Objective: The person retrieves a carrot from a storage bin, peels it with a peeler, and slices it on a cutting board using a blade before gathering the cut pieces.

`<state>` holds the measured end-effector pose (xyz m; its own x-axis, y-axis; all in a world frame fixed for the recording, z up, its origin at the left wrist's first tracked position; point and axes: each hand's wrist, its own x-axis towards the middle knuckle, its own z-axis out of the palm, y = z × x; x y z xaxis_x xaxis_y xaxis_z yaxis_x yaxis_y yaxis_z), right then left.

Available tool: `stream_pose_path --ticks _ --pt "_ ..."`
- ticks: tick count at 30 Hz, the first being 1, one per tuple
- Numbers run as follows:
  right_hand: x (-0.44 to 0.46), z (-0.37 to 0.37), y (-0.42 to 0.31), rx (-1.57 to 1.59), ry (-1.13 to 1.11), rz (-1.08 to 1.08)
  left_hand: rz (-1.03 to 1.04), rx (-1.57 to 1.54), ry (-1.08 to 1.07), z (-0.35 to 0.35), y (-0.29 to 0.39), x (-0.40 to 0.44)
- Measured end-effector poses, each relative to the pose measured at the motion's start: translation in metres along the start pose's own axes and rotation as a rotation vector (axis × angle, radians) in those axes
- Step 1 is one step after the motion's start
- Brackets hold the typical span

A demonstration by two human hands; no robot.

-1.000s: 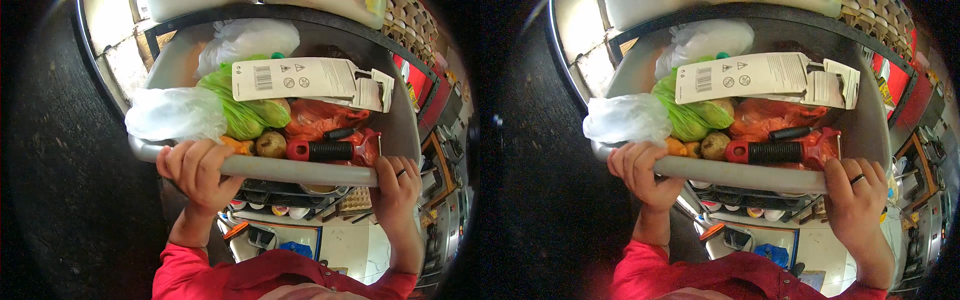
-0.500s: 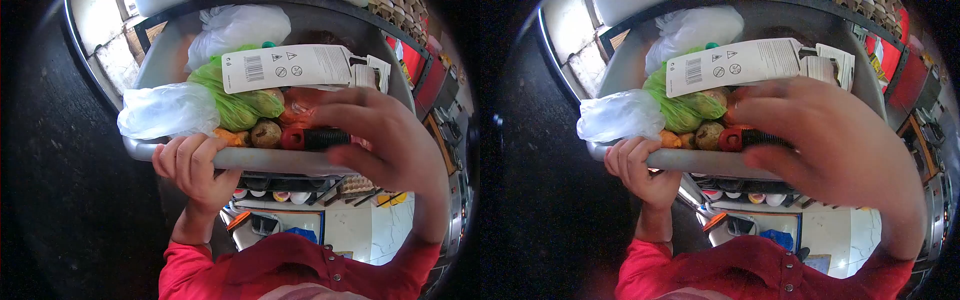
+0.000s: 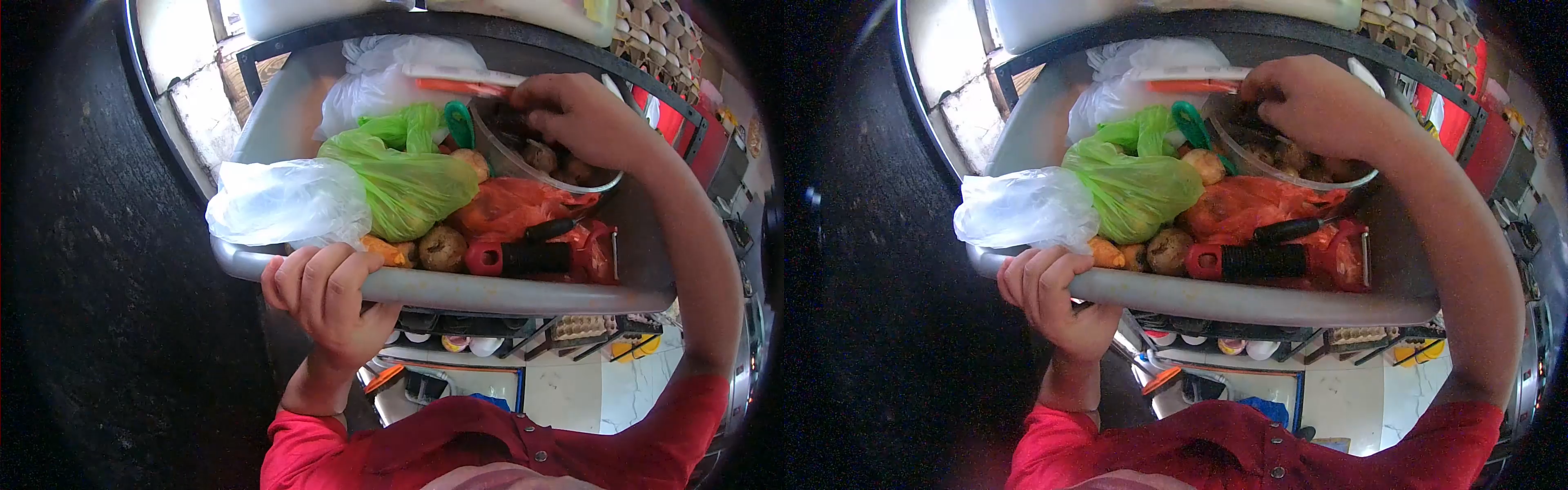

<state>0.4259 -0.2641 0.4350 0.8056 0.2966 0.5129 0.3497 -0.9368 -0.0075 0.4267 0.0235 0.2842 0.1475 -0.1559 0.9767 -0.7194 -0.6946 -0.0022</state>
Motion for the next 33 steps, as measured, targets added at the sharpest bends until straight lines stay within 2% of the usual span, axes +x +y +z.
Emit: stream_pose_path --ticks 1,3,5,7,8,11,12,13,19,23,26,27,29,33 --pt "0.004 -0.006 -0.011 0.003 0.004 -0.005 -0.003 0.005 -0.016 -0.001 0.000 0.000" --pt "0.022 -0.011 -0.051 -0.304 -0.154 0.068 -0.006 0.018 -0.031 -0.001 -0.001 0.001" --pt "0.044 0.003 -0.072 -0.226 -0.057 -0.175 0.016 0.002 0.000 0.000 -0.001 -0.002" --pt "0.098 0.056 -0.052 -0.145 0.104 -0.390 0.004 0.012 -0.017 -0.001 0.000 -0.004" --pt "0.120 0.074 -0.054 -0.140 0.104 -0.389 -0.008 0.021 -0.026 -0.001 0.000 -0.005" --pt "0.191 0.117 -0.076 -0.579 -0.461 -0.561 -0.007 0.034 -0.023 -0.002 0.001 -0.008" --pt "0.202 0.121 -0.082 -0.627 -0.582 -0.569 -0.014 0.037 -0.020 -0.001 0.000 -0.007" --pt "0.201 0.124 -0.083 -0.628 -0.603 -0.563 -0.011 0.011 -0.005 0.000 -0.001 -0.006" --pt "0.172 0.111 -0.065 -0.538 -0.480 -0.491 -0.005 0.000 0.003 -0.001 -0.003 -0.002" --pt "0.128 0.069 -0.052 -0.432 -0.263 -0.439 0.014 -0.005 0.009 0.000 -0.003 -0.004" --pt "0.092 0.030 -0.079 -0.264 -0.121 -0.473 0.018 0.019 0.013 0.002 -0.004 -0.008" --pt "0.082 0.020 -0.096 -0.170 -0.149 -0.510 0.018 0.026 0.010 0.002 -0.004 -0.008" --pt "0.072 0.009 -0.126 0.068 -0.353 -0.535 0.014 -0.001 0.020 0.002 -0.004 -0.008" --pt "0.079 0.021 -0.150 0.030 -0.498 -0.540 0.015 0.000 0.054 0.004 -0.006 -0.008"
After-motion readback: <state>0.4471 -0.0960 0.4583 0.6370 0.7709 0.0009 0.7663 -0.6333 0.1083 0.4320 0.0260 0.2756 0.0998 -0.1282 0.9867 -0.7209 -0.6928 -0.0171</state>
